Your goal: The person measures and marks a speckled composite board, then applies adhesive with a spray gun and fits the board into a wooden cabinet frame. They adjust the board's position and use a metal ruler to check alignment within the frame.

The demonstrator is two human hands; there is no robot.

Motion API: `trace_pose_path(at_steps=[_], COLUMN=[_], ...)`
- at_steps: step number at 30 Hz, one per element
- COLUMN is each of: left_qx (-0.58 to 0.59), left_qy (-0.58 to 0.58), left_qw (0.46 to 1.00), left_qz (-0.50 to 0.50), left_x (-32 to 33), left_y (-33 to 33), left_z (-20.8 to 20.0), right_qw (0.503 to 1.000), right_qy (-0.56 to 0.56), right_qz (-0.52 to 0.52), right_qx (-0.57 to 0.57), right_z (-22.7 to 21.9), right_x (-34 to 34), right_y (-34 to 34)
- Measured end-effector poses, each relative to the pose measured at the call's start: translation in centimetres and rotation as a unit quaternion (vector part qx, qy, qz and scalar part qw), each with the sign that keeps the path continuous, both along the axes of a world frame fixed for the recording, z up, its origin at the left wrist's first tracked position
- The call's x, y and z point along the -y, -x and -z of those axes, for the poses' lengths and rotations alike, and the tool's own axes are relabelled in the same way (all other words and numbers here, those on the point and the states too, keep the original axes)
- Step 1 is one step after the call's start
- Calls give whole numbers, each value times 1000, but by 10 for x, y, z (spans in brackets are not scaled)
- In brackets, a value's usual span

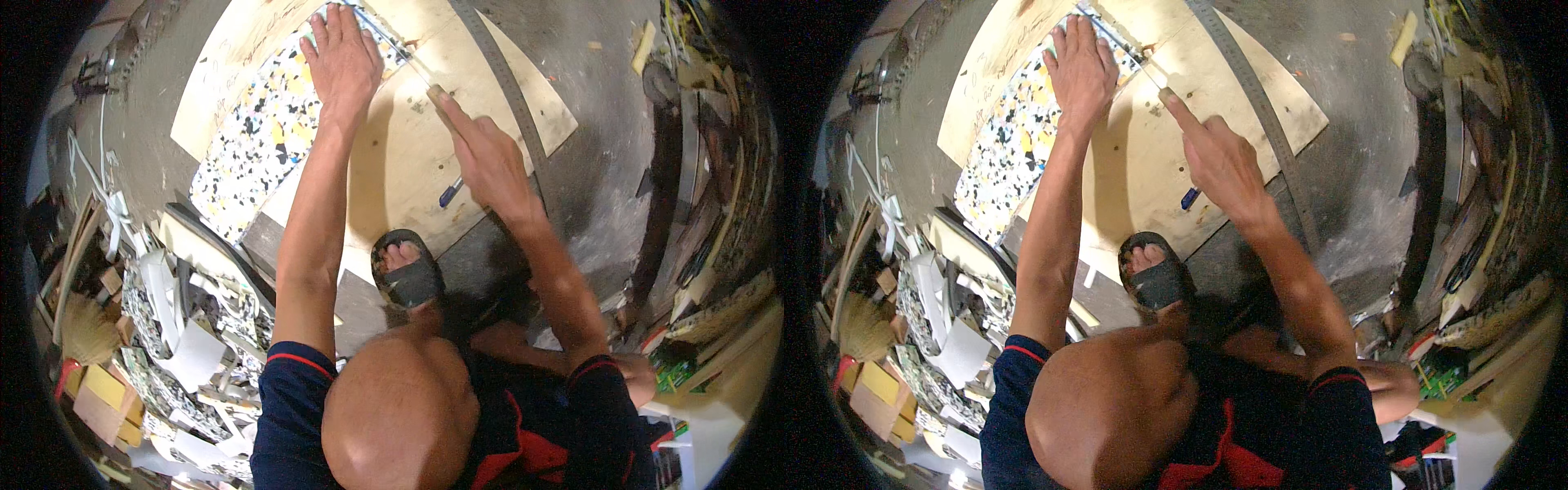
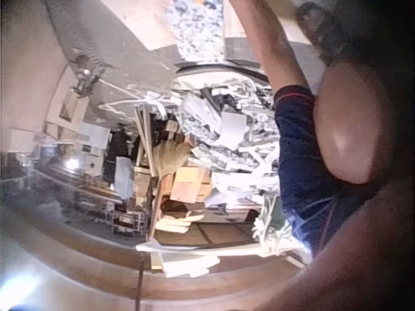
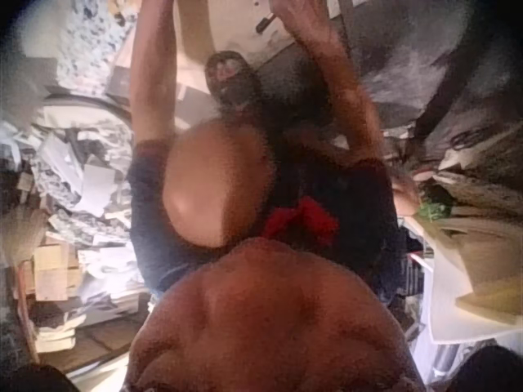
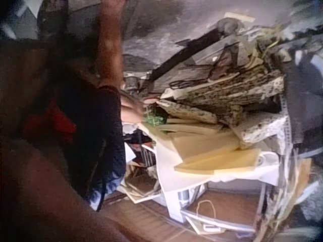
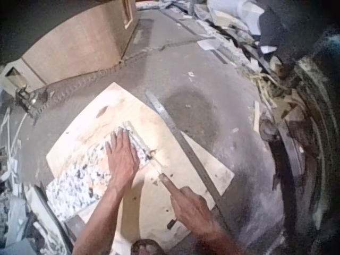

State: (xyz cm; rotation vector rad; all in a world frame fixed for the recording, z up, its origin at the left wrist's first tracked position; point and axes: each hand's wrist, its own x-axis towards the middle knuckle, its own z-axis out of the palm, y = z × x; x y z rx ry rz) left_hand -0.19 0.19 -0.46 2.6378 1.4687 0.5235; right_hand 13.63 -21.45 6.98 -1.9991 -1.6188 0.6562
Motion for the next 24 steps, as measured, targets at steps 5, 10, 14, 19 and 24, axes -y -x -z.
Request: trace_pose_path(at_steps=[5, 10, 14, 19, 24], left_qx=[9, -10, 7, -14, -25], left_qy=[43, 22, 14, 22, 24], left_qw=[999, 1000, 1000, 1000, 999], left_qz=[-4, -1, 9, 7, 3], left_x=[2, 1, 1, 2, 1], left_y=[-3, -2, -1, -1, -2], left_z=[-4, -2, 0, -2, -4], right_qw=[999, 998, 995, 998, 998], right_qy=[-23, 64, 98, 57, 48], right_qz=[26, 24, 31, 10, 6], right_qx=[-6, -6, -2, -4, 32], right_z=[11, 11, 9, 12, 20], right_x=[-35, 1, 41, 16, -12], right_y=[7, 4, -2, -1, 3])
